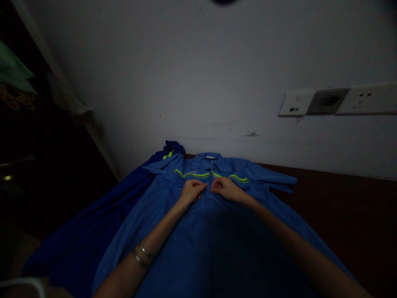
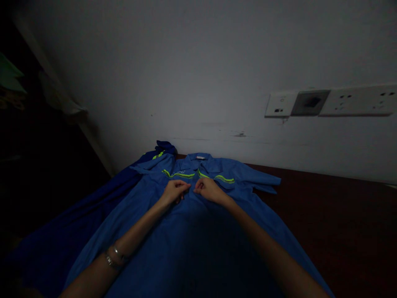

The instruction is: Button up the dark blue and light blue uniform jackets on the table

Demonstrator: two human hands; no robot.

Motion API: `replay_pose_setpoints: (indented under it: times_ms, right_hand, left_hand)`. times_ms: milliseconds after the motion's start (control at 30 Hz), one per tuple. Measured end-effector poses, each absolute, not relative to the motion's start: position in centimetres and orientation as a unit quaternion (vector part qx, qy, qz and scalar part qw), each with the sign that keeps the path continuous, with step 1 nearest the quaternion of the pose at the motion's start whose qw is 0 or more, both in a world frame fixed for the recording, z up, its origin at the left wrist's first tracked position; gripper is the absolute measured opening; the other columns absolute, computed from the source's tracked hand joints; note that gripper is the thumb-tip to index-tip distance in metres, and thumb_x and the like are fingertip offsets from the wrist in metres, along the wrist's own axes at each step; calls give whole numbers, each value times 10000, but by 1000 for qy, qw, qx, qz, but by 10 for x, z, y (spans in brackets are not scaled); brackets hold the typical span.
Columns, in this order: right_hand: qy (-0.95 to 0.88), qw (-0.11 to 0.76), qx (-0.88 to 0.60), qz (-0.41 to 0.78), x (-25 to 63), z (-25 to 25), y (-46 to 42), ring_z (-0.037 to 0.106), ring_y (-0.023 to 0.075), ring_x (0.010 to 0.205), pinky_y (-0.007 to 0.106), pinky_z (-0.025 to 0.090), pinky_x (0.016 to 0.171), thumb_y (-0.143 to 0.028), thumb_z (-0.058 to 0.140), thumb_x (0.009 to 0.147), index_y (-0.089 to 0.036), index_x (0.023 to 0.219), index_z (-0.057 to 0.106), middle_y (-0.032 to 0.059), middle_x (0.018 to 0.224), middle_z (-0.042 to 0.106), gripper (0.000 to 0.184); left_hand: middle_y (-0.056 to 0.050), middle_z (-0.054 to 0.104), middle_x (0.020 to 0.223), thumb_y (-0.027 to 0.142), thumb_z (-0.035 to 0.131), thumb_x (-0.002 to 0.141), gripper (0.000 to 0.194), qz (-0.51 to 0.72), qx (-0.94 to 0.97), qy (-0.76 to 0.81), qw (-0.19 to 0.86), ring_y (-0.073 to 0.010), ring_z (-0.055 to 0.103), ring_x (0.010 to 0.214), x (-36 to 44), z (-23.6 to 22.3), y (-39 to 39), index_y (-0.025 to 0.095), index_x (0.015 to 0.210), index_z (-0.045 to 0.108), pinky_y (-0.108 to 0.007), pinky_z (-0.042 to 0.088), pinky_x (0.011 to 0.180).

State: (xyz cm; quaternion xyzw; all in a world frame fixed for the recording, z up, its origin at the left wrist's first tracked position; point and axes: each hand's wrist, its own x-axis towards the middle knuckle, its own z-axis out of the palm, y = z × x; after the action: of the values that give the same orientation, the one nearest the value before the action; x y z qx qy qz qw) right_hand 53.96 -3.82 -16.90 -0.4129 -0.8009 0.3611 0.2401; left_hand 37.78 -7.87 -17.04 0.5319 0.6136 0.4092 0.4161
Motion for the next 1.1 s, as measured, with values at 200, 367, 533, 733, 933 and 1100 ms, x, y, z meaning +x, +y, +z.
replay_pose_setpoints:
  times_ms: [200,367,533,733,933,1100]
  right_hand:
    - [-788,229,-430,376,546,-151,-38,501,102,579,199,374,540,-188,543,671,-131,705,588,-6,606,554,80]
    - [-781,227,-436,386,545,-151,-39,514,101,590,195,384,554,-144,515,664,-130,694,584,4,631,574,77]
    - [-800,218,-422,367,549,-149,-41,517,107,604,202,375,555,-183,512,691,-129,742,585,9,653,582,104]
    - [-813,200,-412,359,551,-148,-42,497,100,594,197,360,547,-194,495,723,-128,767,569,6,664,570,108]
    - [-823,201,-388,364,550,-154,-40,493,93,599,190,361,549,-127,470,719,-133,772,554,1,672,559,99]
    - [-831,186,-382,359,552,-153,-40,476,92,589,190,355,545,-136,473,724,-132,766,548,-3,653,539,86]
  left_hand:
    - [25,497,465,430,644,623,331,354,555,620,426,-67,426,366,381,-161,-89,101,645,613,-169,325,311]
    - [36,490,482,394,669,592,299,392,551,599,429,-60,412,395,390,-171,-91,103,618,606,-175,356,351]
    - [46,454,460,319,665,593,233,421,525,593,441,-60,400,414,393,-176,-91,114,543,567,-183,372,387]
    - [45,469,487,259,661,573,169,434,506,589,456,-65,412,435,394,-175,-92,114,598,578,-185,372,407]
    - [53,443,463,324,663,562,244,459,501,583,445,-52,379,429,399,-180,-94,119,531,536,-182,305,424]
    - [61,426,443,321,667,541,258,458,493,581,458,-47,348,416,400,-183,-94,130,508,495,-185,244,416]
